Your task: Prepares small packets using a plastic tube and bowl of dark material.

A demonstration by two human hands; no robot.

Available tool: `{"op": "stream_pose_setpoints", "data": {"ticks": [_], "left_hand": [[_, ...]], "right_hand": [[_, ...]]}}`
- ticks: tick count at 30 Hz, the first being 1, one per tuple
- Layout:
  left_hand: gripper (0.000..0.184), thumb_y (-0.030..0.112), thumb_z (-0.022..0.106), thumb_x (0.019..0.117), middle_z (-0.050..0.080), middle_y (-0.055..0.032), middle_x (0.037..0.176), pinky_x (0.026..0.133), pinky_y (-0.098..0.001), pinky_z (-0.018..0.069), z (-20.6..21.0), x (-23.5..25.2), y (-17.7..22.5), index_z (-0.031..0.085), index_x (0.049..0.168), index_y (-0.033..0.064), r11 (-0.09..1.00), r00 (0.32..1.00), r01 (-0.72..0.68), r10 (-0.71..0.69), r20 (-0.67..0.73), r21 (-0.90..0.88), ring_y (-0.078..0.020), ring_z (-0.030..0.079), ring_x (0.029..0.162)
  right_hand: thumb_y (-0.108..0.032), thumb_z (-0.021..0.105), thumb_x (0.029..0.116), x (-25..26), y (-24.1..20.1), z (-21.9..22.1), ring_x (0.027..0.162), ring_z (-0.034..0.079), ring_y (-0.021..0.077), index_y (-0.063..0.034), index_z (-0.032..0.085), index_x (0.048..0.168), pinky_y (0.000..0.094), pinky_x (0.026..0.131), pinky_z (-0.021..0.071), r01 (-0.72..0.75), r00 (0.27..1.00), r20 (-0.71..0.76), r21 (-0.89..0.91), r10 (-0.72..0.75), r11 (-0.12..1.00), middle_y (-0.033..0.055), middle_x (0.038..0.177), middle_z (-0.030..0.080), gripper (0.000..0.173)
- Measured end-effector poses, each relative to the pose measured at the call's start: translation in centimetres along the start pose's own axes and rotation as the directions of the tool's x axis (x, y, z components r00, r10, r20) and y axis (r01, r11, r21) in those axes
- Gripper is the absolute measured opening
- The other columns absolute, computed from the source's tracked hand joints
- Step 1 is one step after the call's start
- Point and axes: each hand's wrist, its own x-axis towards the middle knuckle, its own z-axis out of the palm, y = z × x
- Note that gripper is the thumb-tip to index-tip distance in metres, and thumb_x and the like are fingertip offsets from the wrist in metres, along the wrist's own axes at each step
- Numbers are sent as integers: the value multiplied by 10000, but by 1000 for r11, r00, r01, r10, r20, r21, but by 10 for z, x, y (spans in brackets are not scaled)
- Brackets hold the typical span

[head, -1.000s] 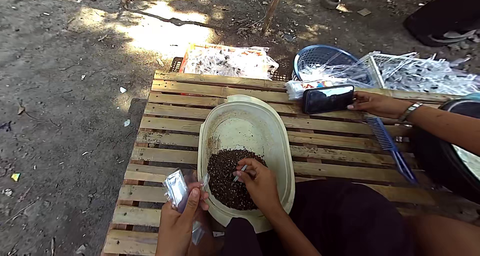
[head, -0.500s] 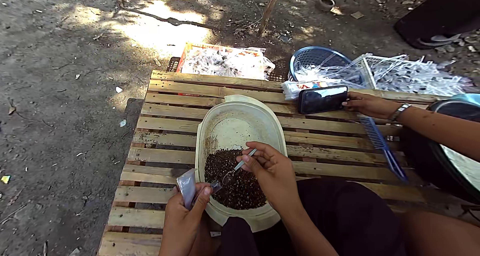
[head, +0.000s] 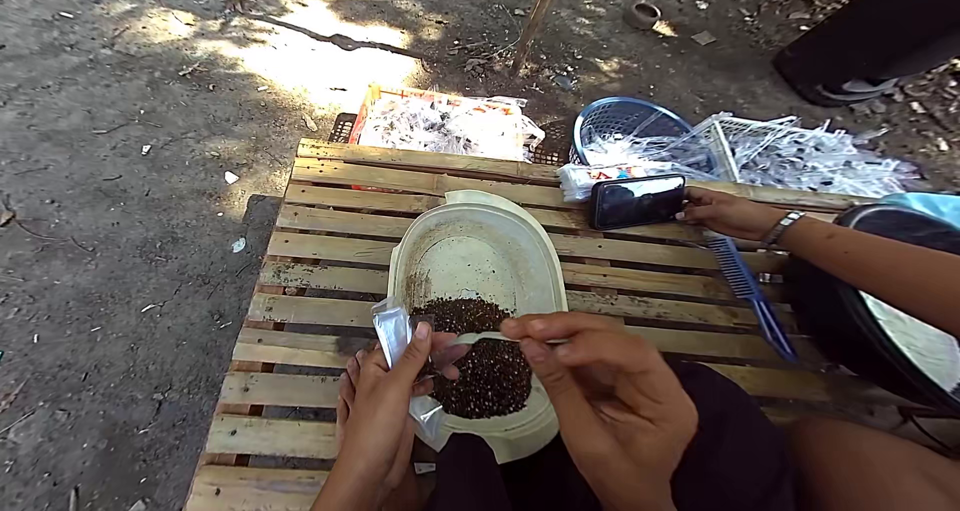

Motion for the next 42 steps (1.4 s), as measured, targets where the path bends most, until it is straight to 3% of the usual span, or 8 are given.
{"op": "stream_pose_setpoints", "data": {"ticks": [5, 9, 16, 21, 24, 29, 35, 42], "left_hand": [[230, 73, 463, 1051, 746, -193, 888, 570, -199, 547, 3, 1, -3, 645, 1005, -61, 994, 998, 19, -12, 67, -111, -135, 715, 702], [103, 24, 605, 958, 737, -80, 823, 623, -219, 572, 8, -7, -7, 706, 938, 12, 995, 989, -98, 101, 105, -32, -88, 689, 687], [272, 45, 337, 1091, 645, -20, 675, 671, -328, 651, -25, 12, -6, 579, 972, 3, 971, 960, -181, 141, -243, -156, -114, 654, 549], [133, 67, 435, 1059, 548, 60, 605, 548, -245, 584, -73, 27, 11, 568, 1054, 58, 940, 875, -324, 340, -345, 105, -53, 551, 476], [175, 54, 721, 856, 547, 117, 629, 457, -146, 447, -57, 18, 22, 607, 910, 175, 822, 839, -504, 539, -76, 264, 19, 480, 474], [383, 268, 801, 870, 757, 90, 1078, 679, -113, 542, 12, -2, 27, 700, 1230, 182, 618, 659, -737, 568, 492, 273, 68, 653, 767], [165, 168, 728, 932, 773, 9, 905, 801, -194, 603, 26, -4, 17, 722, 1011, 23, 613, 645, -735, 501, 577, 290, -14, 727, 857], [209, 130, 696, 958, 767, -53, 878, 807, -223, 588, -2, -22, 10, 718, 1019, -68, 736, 735, -505, 94, 672, 450, -28, 719, 834]], "right_hand": [[-108, 584, 969, 6, 2, -4, 894, 643, 4, -252, 690, 1105, 169, 787, 553, -226, 973, -23, 75, 228, 971, -96, 1000, 665, 225], [-298, 779, 877, -3, 9, 6, 784, 635, 14, -144, 714, 951, 164, 665, 535, -376, 912, 144, -91, 385, 922, -58, 874, 665, 183], [-280, 670, 990, 25, -14, -10, 834, 639, -25, -213, 744, 1004, 121, 717, 545, -192, 981, -31, -84, 190, 978, -116, 941, 679, 100], [-272, 645, 1011, 37, -27, -29, 906, 648, -32, -216, 745, 1072, 114, 766, 554, -78, 996, 31, -165, 84, 983, -134, 1008, 680, 129], [-275, 663, 998, 37, -31, -25, 859, 637, -29, -173, 745, 1025, 105, 721, 551, -23, 986, 153, -260, 64, 965, -96, 951, 656, 133], [-263, 697, 967, 34, -32, -7, 810, 592, -27, -121, 750, 948, 80, 664, 485, 45, 962, 268, -342, 51, 939, -52, 877, 631, 153], [-30, 634, 897, 56, -48, 6, 723, 525, -43, 14, 579, 846, 52, 641, 410, 89, 993, 105, -437, -47, 895, 14, 770, 539, 87], [-212, 564, 1054, 68, -8, -17, 766, 555, -30, -42, 662, 1048, 106, 677, 457, -88, 994, -103, -630, 29, 772, -9, 907, 598, 196]]}}
